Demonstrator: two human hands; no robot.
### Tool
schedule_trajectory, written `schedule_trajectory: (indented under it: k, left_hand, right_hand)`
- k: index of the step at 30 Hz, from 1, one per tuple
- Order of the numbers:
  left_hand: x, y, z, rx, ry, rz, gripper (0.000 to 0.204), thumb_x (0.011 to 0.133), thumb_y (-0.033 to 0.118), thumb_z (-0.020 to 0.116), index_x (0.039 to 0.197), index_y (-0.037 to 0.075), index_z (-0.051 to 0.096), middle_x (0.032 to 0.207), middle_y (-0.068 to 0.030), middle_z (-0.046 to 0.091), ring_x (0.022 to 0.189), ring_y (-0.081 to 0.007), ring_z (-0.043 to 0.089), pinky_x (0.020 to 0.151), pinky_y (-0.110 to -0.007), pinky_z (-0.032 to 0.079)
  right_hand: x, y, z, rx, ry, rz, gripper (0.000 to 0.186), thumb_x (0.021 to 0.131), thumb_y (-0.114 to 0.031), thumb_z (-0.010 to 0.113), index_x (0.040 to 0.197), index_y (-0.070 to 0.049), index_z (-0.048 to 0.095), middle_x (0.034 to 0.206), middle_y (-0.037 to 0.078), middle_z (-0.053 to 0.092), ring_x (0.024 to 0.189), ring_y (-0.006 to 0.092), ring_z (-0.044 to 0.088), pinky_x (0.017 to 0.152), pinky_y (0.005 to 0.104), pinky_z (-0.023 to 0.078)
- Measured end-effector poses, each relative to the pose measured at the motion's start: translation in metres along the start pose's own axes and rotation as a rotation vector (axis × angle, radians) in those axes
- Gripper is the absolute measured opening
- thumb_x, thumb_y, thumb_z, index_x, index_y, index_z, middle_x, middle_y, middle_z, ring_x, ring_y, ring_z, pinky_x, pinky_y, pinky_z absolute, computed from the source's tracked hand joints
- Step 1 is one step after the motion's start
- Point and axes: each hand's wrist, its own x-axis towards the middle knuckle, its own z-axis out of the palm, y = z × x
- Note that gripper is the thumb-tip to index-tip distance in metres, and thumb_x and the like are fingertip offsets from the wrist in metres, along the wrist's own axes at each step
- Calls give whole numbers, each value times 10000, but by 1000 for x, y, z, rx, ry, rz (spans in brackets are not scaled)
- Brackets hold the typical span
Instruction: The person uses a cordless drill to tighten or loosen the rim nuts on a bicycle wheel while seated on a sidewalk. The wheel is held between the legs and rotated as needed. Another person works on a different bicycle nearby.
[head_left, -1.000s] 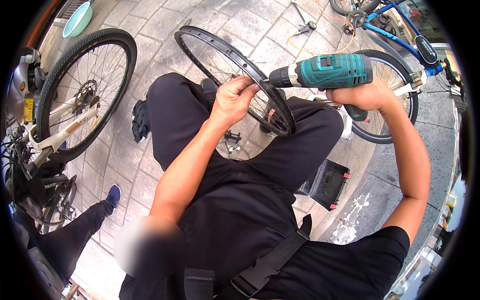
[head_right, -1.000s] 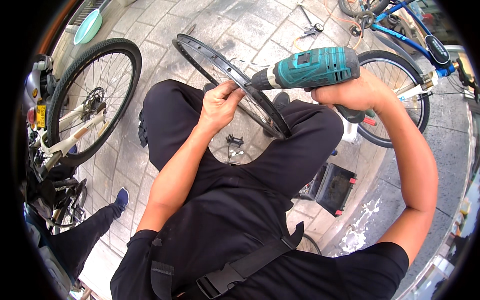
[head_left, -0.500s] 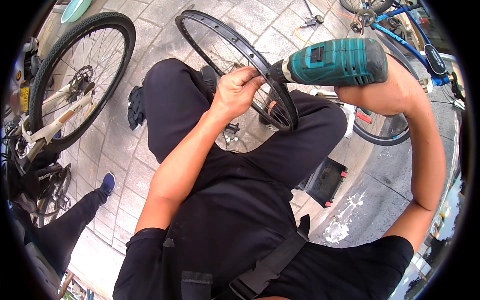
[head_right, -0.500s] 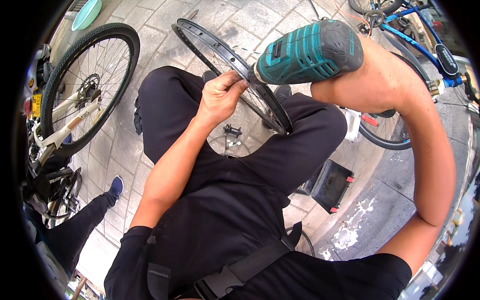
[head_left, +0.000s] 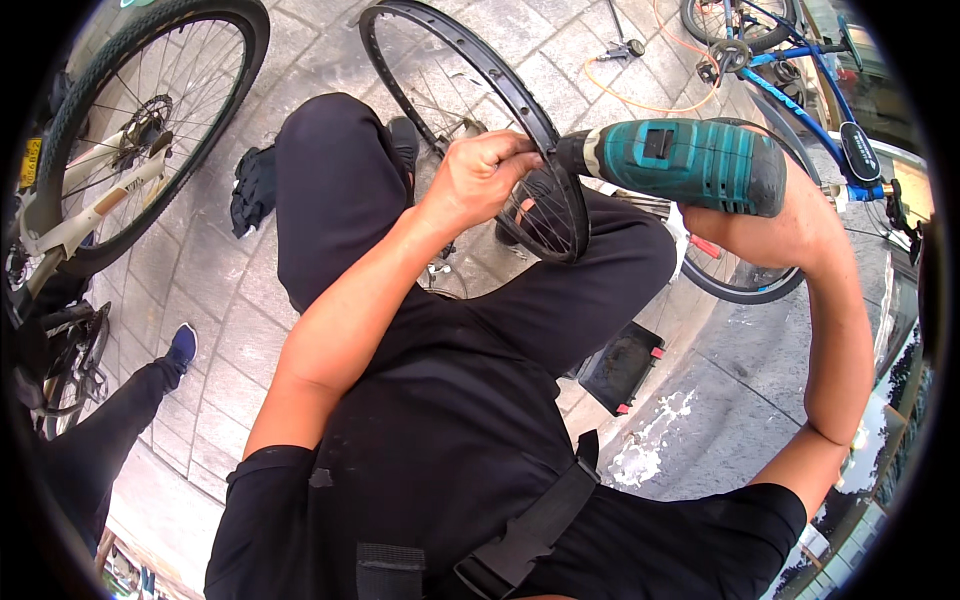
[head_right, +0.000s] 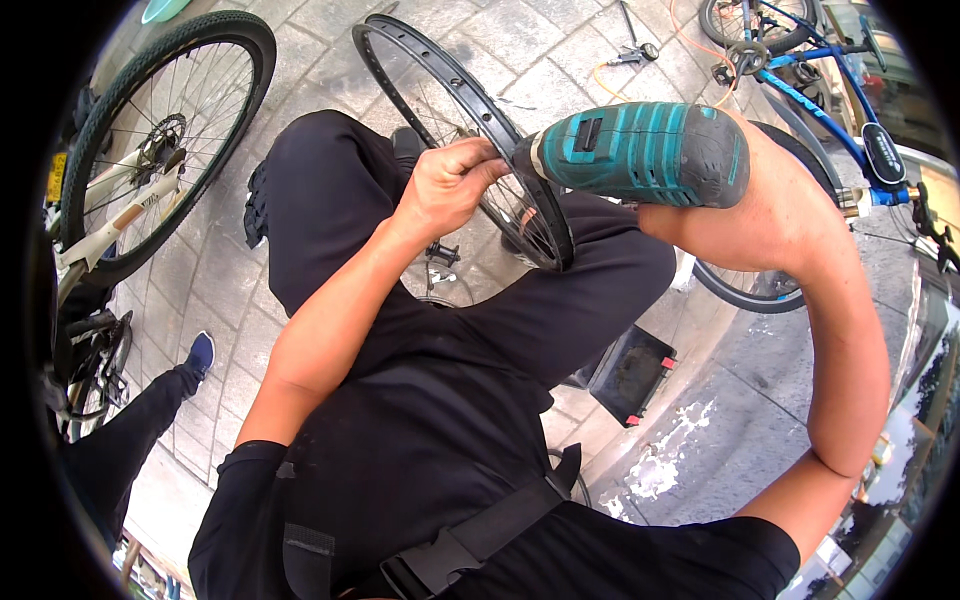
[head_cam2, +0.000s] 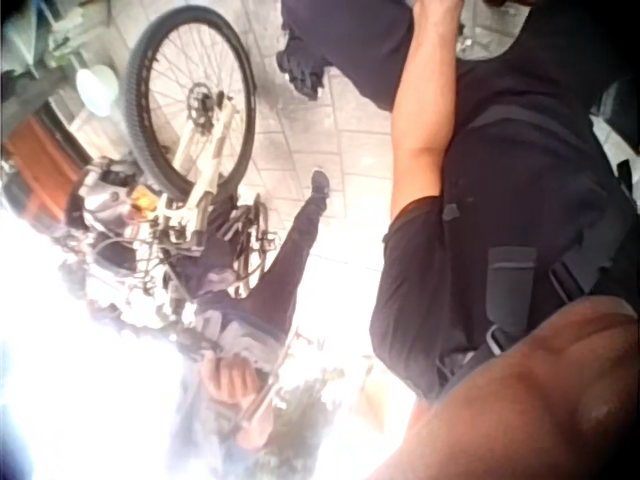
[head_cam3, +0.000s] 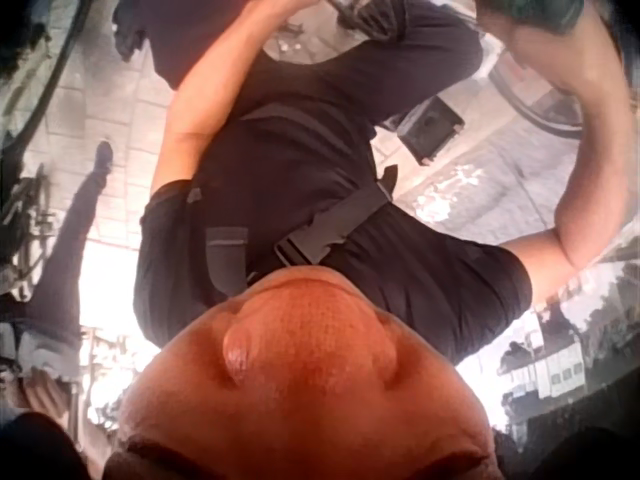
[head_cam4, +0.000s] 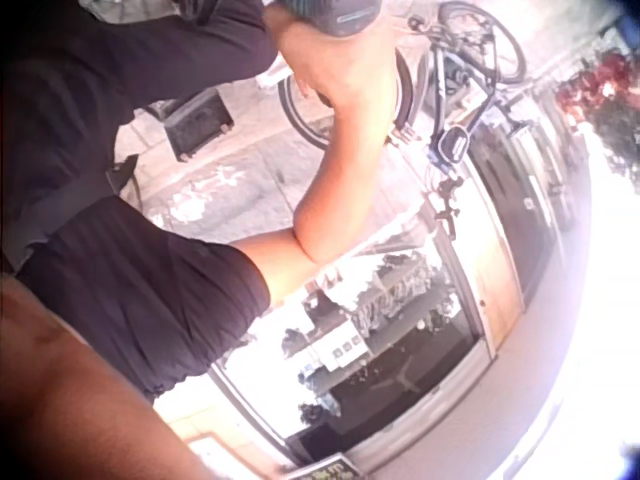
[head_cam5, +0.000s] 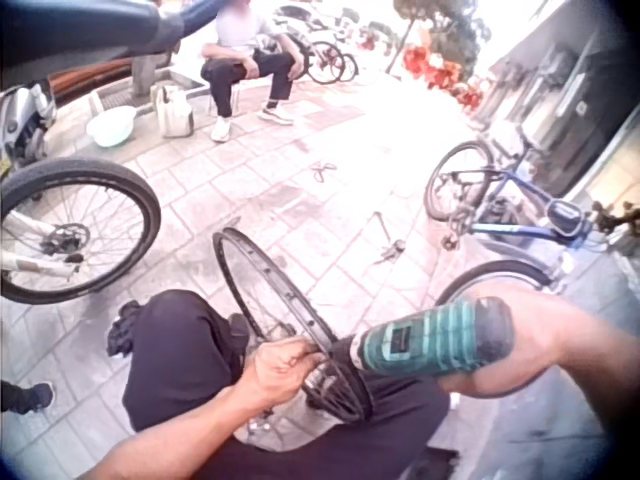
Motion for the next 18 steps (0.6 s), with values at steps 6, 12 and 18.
schedule_trajectory:
  k: [6,12,18]
  left_hand:
    - [-2,2,-1,2,14,-24,89,937,42,740,991,-26,759,929,-135,773,842,-204,755,753,-313,574]
    - [-5,2,2,-35,22,-12,82,939,60,754,951,-19,737,877,-113,733,793,-194,696,724,-314,534]
    - [-6,-3,4,-24,25,-1,87,938,68,755,940,-17,736,884,-119,738,792,-211,702,723,-326,540]
  right_hand:
    - [1,-1,0,-56,-29,71,298,764,-110,774,1060,-86,766,949,143,773,850,313,730,819,380,578]
    - [-2,1,3,-34,-27,35,295,760,-98,767,1055,-88,765,947,142,773,855,306,734,828,378,578]
    - [-2,0,4,-38,-3,6,304,753,-94,768,1057,-85,756,964,142,768,874,309,730,833,385,575]
